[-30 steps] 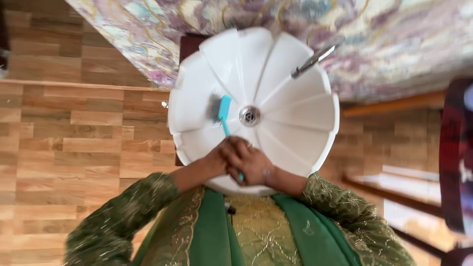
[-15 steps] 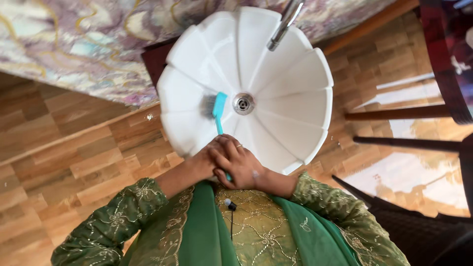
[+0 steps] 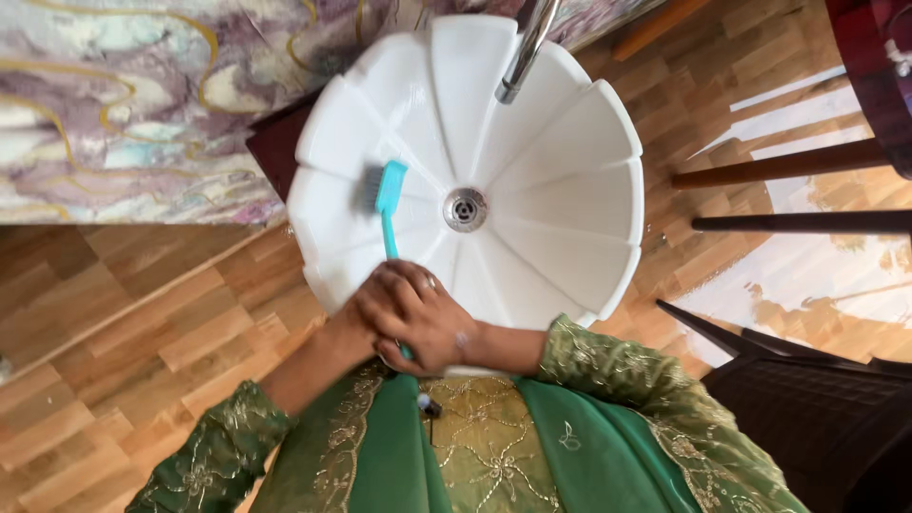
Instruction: The person scrubs the interior surface of a white flower-shaped pedestal sink using a blue brush.
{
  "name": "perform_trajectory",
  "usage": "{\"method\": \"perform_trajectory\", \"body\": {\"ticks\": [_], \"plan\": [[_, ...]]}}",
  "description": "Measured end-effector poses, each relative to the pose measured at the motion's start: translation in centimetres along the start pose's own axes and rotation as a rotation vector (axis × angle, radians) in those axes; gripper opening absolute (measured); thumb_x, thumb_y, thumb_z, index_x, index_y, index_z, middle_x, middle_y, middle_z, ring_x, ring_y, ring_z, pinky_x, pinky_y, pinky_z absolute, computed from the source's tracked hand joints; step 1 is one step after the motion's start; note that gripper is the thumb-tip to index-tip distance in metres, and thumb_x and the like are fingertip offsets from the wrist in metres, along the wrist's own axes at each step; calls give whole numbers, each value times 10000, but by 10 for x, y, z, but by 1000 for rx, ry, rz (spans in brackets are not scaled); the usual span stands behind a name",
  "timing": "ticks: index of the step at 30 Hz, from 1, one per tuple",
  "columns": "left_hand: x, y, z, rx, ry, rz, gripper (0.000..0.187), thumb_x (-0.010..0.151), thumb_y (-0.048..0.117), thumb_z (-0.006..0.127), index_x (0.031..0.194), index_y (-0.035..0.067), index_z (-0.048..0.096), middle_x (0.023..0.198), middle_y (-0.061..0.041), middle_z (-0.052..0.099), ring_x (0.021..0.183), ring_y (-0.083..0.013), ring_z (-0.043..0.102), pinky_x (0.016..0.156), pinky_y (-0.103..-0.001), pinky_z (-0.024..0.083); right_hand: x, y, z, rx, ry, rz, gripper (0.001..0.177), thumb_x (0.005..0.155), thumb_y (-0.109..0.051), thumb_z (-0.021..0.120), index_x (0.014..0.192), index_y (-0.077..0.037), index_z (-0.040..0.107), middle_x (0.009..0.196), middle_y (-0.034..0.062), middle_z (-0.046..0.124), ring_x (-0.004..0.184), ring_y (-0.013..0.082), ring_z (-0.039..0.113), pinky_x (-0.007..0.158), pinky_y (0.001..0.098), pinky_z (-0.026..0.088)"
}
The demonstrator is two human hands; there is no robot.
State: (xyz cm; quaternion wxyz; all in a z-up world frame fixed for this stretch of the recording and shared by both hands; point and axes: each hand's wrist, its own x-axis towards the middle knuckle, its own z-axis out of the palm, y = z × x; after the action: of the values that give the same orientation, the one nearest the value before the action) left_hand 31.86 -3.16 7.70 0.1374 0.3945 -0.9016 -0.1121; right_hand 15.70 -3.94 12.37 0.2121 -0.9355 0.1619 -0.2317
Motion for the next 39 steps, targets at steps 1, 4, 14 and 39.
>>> {"method": "perform_trajectory", "body": {"ticks": [1,4,14,39], "plan": [[17,-27,-3,-14,30,14,583,742,365,736,1235,86,595,1234,-101,620,1205,-303,527,1096,-446,395,12,5,8,-45,58,1,848,704,-389,744,1420,-56,434,1264,343,472,1189,563,494,1009,679,415],[32,-84,3,-102,67,43,540,792,334,763,1250,129,565,1243,-67,638,1228,-265,562,1131,-416,433,37,58,15,-81,56,120,816,787,-309,776,1500,-62,465,1329,313,469,1217,521,491,1033,628,431],[-47,-18,-20,-159,-23,157,387,899,350,652,1212,126,613,1234,-65,635,1219,-236,566,1116,-411,414,42,-21,25,-109,184,-22,791,747,-434,710,1401,-16,555,1380,343,460,1313,562,463,1120,665,369],[-58,-84,-13,-352,13,463,520,812,253,597,1287,46,632,1293,-174,629,1263,-313,492,1104,-473,368,49,-41,44,-60,265,317,766,783,-299,698,1480,-54,496,1440,298,491,1317,468,576,1059,523,551]]}}
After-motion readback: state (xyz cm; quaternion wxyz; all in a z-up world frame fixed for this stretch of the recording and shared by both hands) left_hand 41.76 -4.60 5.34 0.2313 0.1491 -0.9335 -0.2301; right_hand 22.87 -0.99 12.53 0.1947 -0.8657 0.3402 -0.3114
